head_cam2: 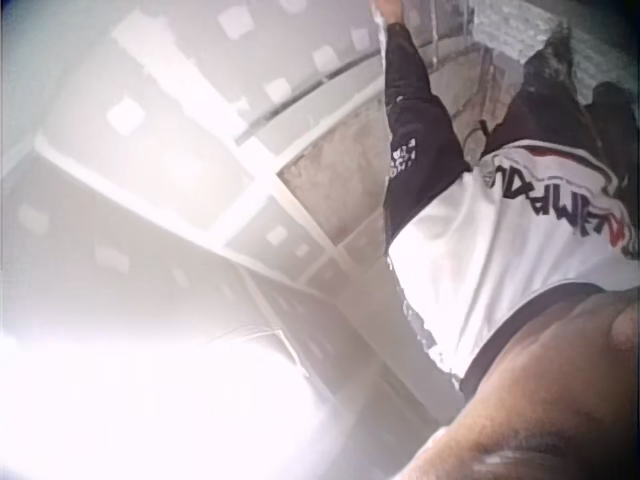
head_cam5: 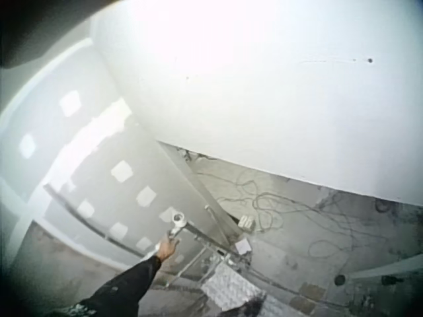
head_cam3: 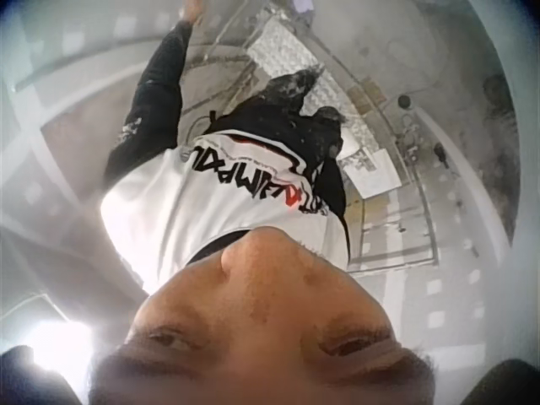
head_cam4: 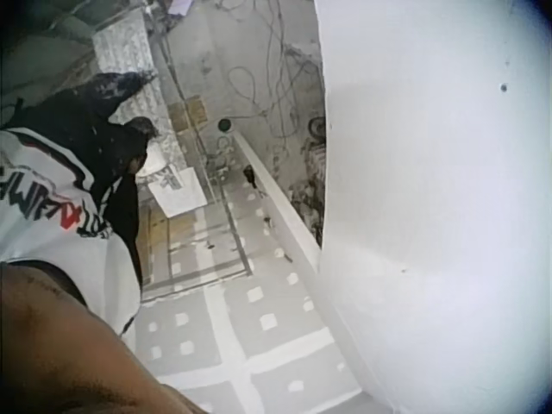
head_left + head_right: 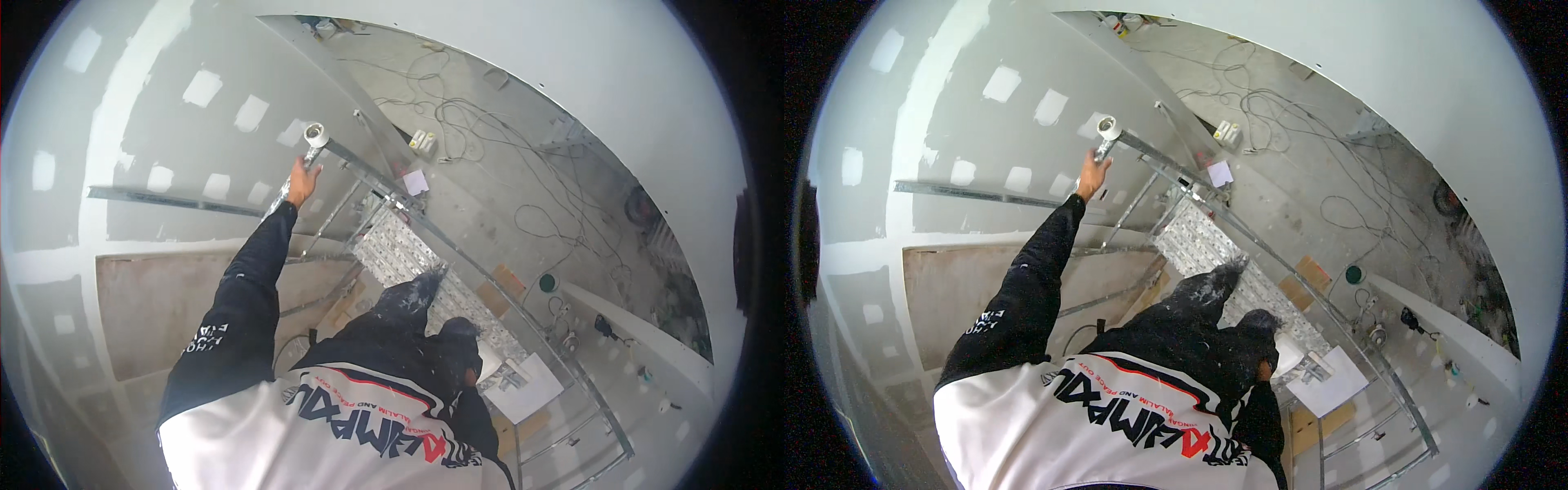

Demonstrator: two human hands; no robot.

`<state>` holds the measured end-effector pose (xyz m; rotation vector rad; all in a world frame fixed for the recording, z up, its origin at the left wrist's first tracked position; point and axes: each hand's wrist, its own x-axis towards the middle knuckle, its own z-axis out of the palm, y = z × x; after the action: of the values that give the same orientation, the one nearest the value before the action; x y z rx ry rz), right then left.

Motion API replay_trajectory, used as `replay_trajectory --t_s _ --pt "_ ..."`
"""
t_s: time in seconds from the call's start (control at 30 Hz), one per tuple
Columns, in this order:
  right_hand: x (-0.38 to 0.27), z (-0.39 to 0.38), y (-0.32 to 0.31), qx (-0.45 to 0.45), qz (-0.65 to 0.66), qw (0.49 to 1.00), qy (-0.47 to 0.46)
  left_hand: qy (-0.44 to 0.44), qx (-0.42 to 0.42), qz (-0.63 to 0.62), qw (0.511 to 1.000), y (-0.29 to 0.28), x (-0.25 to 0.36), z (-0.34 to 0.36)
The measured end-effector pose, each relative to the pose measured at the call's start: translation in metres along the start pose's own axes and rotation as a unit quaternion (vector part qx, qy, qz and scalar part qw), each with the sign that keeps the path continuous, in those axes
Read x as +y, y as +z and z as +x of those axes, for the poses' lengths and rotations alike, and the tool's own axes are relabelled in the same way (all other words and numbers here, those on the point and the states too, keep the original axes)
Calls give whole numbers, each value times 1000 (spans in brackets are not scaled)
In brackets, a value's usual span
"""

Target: The person applies joint compound to a ceiling seam using a putty knife, then measures and applies drywall mesh tape over the joint, smoothing it with their hands and the putty knife.

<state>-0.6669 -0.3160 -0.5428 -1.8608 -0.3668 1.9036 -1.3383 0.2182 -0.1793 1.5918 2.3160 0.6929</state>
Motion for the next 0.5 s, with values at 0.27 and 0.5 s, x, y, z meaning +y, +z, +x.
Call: replay_trajectory --t_s 0.27,0.5 --pt "-10 -58 20 33 2 999 2 -50 132 111 984 55 5 82" --pt "-20 -82 26 59 13 998 -11 -30 126 25 991 48 10 94"
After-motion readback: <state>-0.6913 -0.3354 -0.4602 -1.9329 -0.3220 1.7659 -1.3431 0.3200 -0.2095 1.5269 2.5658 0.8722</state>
